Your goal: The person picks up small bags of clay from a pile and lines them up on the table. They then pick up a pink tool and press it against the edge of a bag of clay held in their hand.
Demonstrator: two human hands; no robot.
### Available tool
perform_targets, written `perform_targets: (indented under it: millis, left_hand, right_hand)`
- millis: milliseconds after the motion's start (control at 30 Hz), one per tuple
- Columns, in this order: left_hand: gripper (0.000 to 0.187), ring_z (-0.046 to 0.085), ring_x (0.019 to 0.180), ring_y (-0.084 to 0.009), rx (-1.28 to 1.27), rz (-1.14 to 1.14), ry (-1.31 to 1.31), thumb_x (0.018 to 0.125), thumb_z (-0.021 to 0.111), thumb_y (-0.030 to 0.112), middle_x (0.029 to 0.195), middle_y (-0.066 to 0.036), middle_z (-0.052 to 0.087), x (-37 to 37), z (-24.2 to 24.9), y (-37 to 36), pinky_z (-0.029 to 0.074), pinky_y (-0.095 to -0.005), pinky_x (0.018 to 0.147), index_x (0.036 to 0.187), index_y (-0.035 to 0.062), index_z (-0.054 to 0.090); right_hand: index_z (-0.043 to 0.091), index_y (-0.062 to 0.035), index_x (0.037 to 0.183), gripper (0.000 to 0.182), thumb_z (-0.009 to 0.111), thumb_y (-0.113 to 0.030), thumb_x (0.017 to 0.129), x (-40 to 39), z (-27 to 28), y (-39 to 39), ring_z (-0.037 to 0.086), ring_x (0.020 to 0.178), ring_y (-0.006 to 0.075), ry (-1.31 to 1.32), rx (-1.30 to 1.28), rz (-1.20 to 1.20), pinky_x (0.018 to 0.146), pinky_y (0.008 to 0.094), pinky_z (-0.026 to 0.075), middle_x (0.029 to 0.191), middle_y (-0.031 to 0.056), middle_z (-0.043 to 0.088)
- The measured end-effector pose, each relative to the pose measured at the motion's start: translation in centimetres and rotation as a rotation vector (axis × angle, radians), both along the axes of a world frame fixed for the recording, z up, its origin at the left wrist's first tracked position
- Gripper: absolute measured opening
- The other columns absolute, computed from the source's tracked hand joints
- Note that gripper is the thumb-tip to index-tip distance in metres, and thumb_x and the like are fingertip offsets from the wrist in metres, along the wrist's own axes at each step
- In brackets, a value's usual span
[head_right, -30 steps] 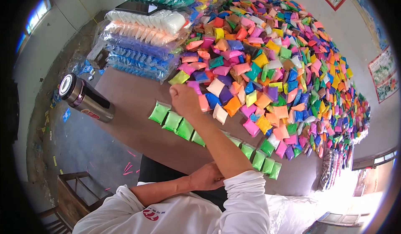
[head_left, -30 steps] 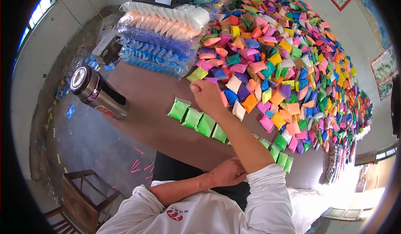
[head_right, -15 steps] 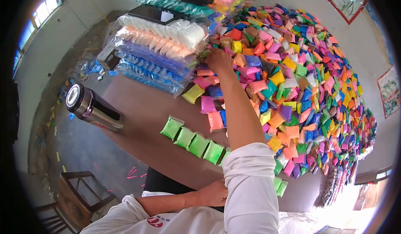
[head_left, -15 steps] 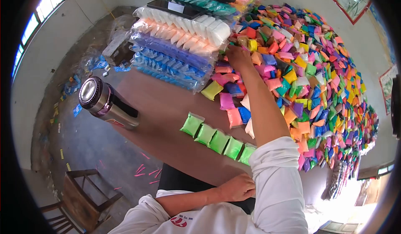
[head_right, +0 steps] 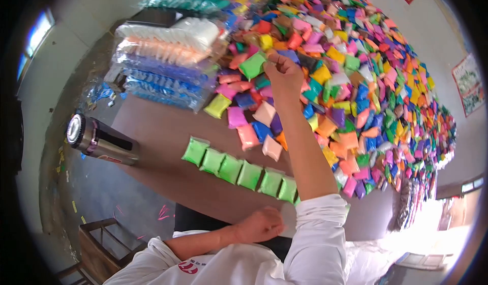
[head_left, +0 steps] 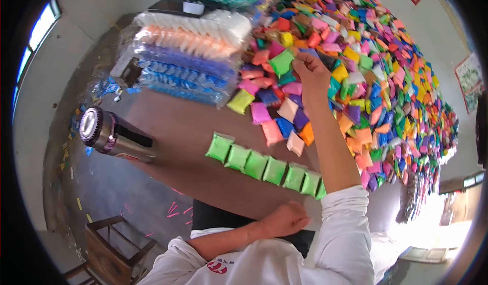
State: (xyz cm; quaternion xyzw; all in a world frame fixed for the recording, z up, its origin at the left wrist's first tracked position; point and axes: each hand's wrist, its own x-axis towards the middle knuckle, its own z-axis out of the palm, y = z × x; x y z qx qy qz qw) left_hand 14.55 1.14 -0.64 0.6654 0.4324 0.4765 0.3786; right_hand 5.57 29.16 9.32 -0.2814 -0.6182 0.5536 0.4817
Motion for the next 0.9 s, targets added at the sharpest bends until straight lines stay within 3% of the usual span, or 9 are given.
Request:
perform_targets:
  millis: [100, 200, 367, 467, 500, 600, 667, 800, 900]
  left_hand:
    - [0.029, 0.055, 0.069, -0.0270, -0.022, -0.015, -0.152, 0.095, 0.053, 0.019, 0.068, -0.010, 0.054, -0.2, -0.3, 0.2, 0.044, -0.0374, 0.067, 0.071, 0.0019, 0.055]
    - [0.034, 0.056, 0.069, -0.0231, -0.166, -0.034, -0.298, 0.098, 0.048, 0.022, 0.070, -0.009, 0.055, -0.5, 0.3, 0.1, 0.044, -0.0346, 0.067, 0.071, 0.0007, 0.054]
    - [0.035, 0.057, 0.073, -0.0190, -0.377, -0.128, -0.609, 0.098, 0.048, 0.026, 0.077, -0.009, 0.058, -0.4, -0.2, 0.0, 0.045, -0.0320, 0.069, 0.081, -0.0014, 0.062]
    - [0.033, 0.058, 0.076, -0.0241, -0.466, -0.202, -0.401, 0.095, 0.053, 0.029, 0.081, -0.011, 0.060, -0.7, 1.7, 0.0, 0.045, -0.0347, 0.072, 0.090, -0.0011, 0.065]
    - [0.033, 0.058, 0.078, -0.0300, -0.069, -0.151, -0.087, 0.091, 0.058, 0.031, 0.083, -0.014, 0.061, -0.4, 1.1, 0.5, 0.046, -0.0397, 0.075, 0.096, 0.0005, 0.067]
    - [0.033, 0.057, 0.079, -0.0357, 0.071, -0.104, 0.202, 0.090, 0.058, 0.033, 0.081, -0.016, 0.061, 0.8, 1.8, 0.2, 0.045, -0.0447, 0.078, 0.092, 0.0016, 0.067]
    - [0.033, 0.056, 0.078, -0.0360, 0.019, -0.110, 0.215, 0.091, 0.056, 0.033, 0.078, -0.016, 0.060, 0.9, 1.4, 0.1, 0.045, -0.0456, 0.078, 0.090, 0.0023, 0.066]
    - [0.033, 0.055, 0.077, -0.0366, 0.078, -0.070, 0.192, 0.093, 0.054, 0.033, 0.074, -0.016, 0.059, 1.1, 0.3, 0.2, 0.044, -0.0460, 0.078, 0.086, 0.0023, 0.065]
    - [0.034, 0.055, 0.077, -0.0371, 0.107, -0.053, 0.178, 0.094, 0.053, 0.033, 0.075, -0.016, 0.059, 1.4, 0.2, 0.1, 0.044, -0.0458, 0.078, 0.084, 0.0020, 0.065]
  right_hand:
    - [0.061, 0.0007, 0.109, 0.026, 0.062, -0.001, 0.083, 6.7, -0.4, -3.5, 0.057, 0.074, 0.0061, 0.078, -0.045, 0.098, 0.067, 0.0201, 0.047, 0.089, -0.0001, 0.062]
    - [0.061, 0.0013, 0.109, 0.027, 0.062, 0.001, 0.082, 15.0, -0.9, -7.6, 0.057, 0.077, 0.0060, -0.073, -0.230, 0.158, 0.069, 0.0198, 0.047, 0.091, 0.0013, 0.063]
    - [0.063, 0.0004, 0.106, 0.025, 0.063, 0.004, 0.081, 24.6, -2.3, -17.1, 0.058, 0.082, 0.0062, -0.392, -0.368, 0.008, 0.074, 0.0201, 0.048, 0.093, 0.0011, 0.063]
    - [0.063, 0.0002, 0.105, 0.023, 0.061, 0.007, 0.083, 27.4, -5.5, -21.7, 0.058, 0.086, 0.0063, -0.193, -0.423, 0.029, 0.076, 0.0211, 0.048, 0.098, 0.0016, 0.062]
    - [0.063, 0.0005, 0.105, 0.023, 0.060, 0.007, 0.083, 27.8, -6.0, -22.6, 0.058, 0.087, 0.0066, -0.140, -0.433, 0.032, 0.077, 0.0214, 0.048, 0.099, 0.0020, 0.062]
    - [0.063, 0.0014, 0.106, 0.020, 0.062, 0.002, 0.086, 27.6, -6.0, -23.7, 0.059, 0.088, 0.0082, 0.003, -0.487, -0.013, 0.079, 0.0225, 0.048, 0.099, 0.0037, 0.063]
    - [0.062, 0.0014, 0.107, 0.020, 0.064, -0.001, 0.087, 27.0, -6.0, -23.6, 0.059, 0.088, 0.0087, 0.149, -0.556, -0.056, 0.079, 0.0226, 0.048, 0.098, 0.0041, 0.064]
    - [0.060, 0.0019, 0.113, 0.027, 0.064, -0.015, 0.092, 27.3, -6.8, -24.2, 0.056, 0.087, 0.0064, -0.028, -0.727, 0.083, 0.077, 0.0220, 0.048, 0.099, 0.0024, 0.063]
    - [0.060, 0.0021, 0.112, 0.028, 0.063, -0.019, 0.093, 27.4, -6.3, -24.3, 0.055, 0.085, 0.0053, -0.025, -0.596, 0.189, 0.076, 0.0220, 0.047, 0.098, 0.0016, 0.063]
